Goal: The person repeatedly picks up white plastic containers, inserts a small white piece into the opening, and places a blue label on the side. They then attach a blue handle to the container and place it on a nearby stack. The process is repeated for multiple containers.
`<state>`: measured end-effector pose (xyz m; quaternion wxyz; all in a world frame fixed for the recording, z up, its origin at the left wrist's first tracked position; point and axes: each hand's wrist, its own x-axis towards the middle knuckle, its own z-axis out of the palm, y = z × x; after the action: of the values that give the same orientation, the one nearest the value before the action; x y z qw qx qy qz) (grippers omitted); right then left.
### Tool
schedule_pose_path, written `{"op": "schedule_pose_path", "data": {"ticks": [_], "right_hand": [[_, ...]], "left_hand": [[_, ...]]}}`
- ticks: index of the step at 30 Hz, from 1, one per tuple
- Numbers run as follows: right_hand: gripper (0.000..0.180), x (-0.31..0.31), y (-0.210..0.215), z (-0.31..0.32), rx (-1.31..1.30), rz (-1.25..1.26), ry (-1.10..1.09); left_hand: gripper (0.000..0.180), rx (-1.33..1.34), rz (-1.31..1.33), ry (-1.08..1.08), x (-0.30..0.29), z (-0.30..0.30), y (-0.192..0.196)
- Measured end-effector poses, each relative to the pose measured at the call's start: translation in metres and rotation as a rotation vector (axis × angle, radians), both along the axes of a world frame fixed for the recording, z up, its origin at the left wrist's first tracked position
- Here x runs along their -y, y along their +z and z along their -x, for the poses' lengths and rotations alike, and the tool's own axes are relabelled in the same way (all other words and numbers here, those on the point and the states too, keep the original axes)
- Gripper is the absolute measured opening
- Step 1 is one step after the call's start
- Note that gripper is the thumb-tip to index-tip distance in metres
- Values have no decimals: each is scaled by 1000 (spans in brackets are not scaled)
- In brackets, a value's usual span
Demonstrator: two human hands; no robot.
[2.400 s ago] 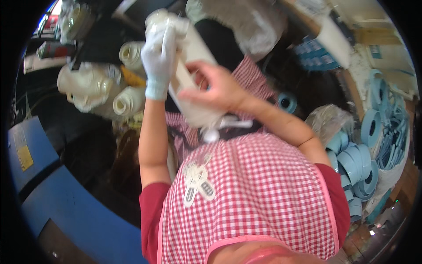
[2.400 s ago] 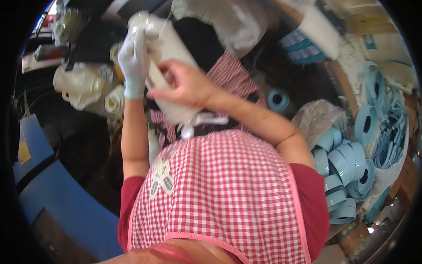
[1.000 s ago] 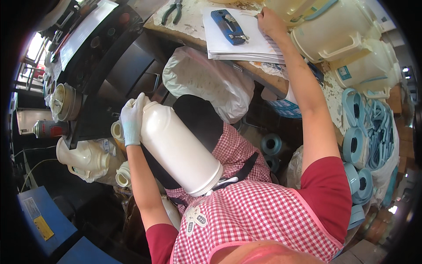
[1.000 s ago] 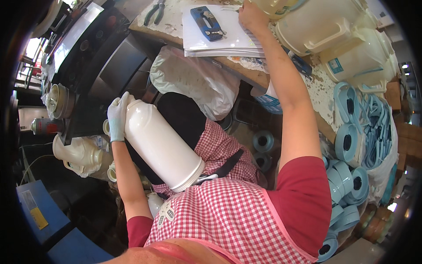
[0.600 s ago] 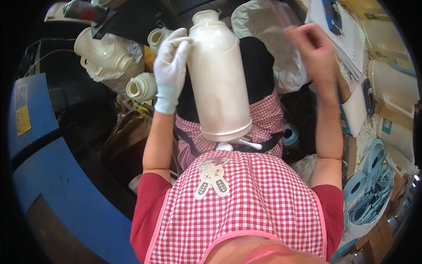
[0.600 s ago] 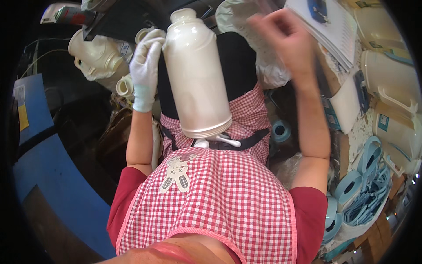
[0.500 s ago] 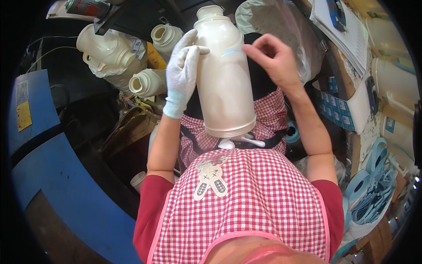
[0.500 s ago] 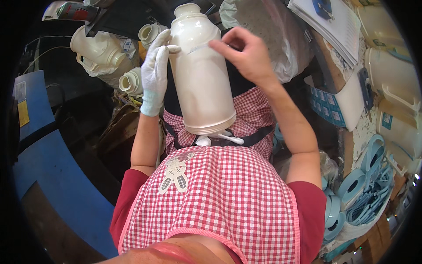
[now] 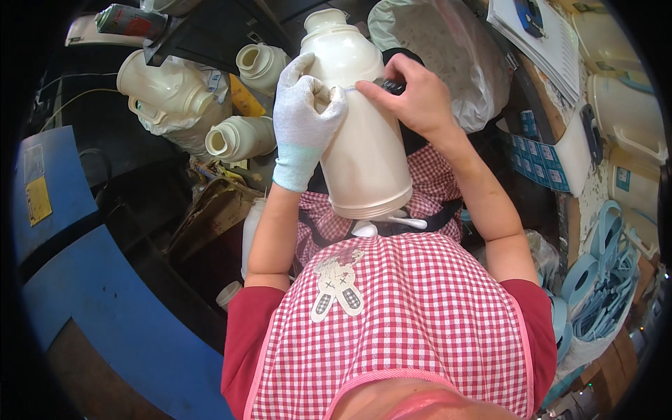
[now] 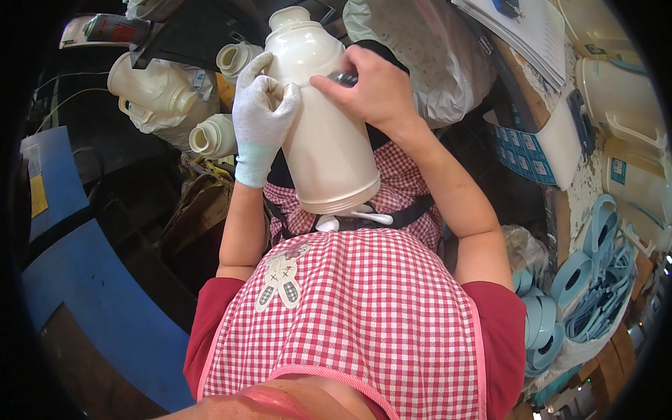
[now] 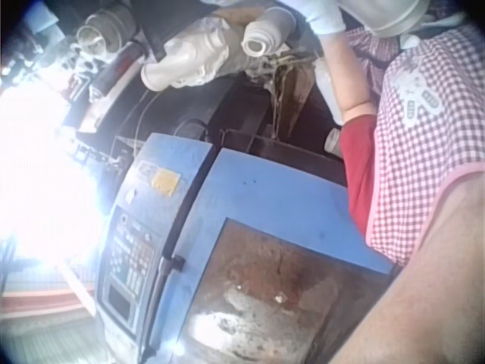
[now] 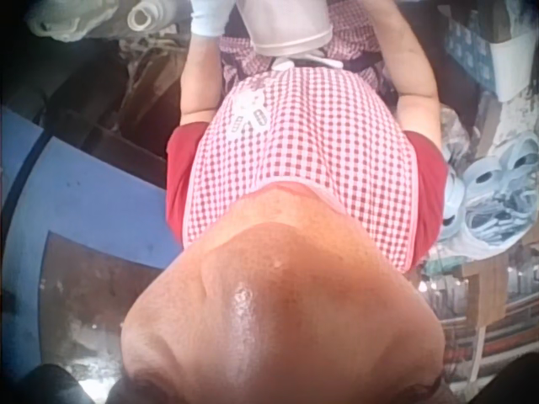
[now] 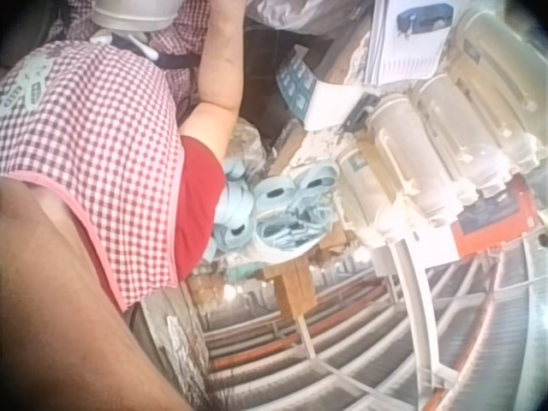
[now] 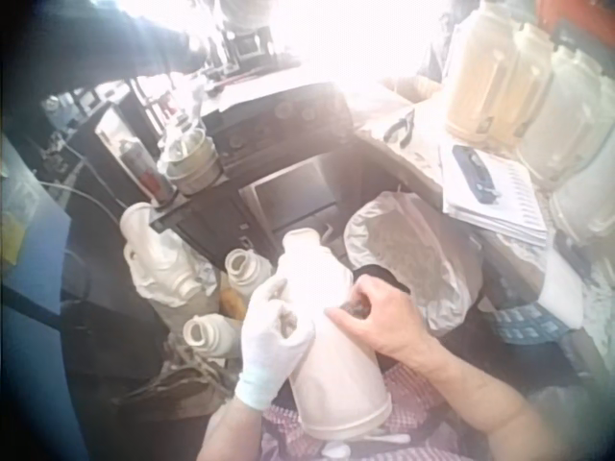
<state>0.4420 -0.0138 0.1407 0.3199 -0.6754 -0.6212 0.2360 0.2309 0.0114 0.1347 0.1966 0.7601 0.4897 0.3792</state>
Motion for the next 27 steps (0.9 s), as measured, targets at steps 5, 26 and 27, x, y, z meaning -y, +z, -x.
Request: {"op": "schedule_pose_path", "data": {"ticks": [5, 26, 27], "right_hand": [[56, -3, -1, 11, -39, -202, -24], [25, 59, 55, -159, -57, -397, -149], [24, 60, 46, -147, -114, -348, -110]], "left_hand": [[21, 58, -66, -17, -1, 1, -6], [37, 1205, 270, -56, 13, 209, 77], [40, 1112, 122, 51, 62, 241, 71]]}}
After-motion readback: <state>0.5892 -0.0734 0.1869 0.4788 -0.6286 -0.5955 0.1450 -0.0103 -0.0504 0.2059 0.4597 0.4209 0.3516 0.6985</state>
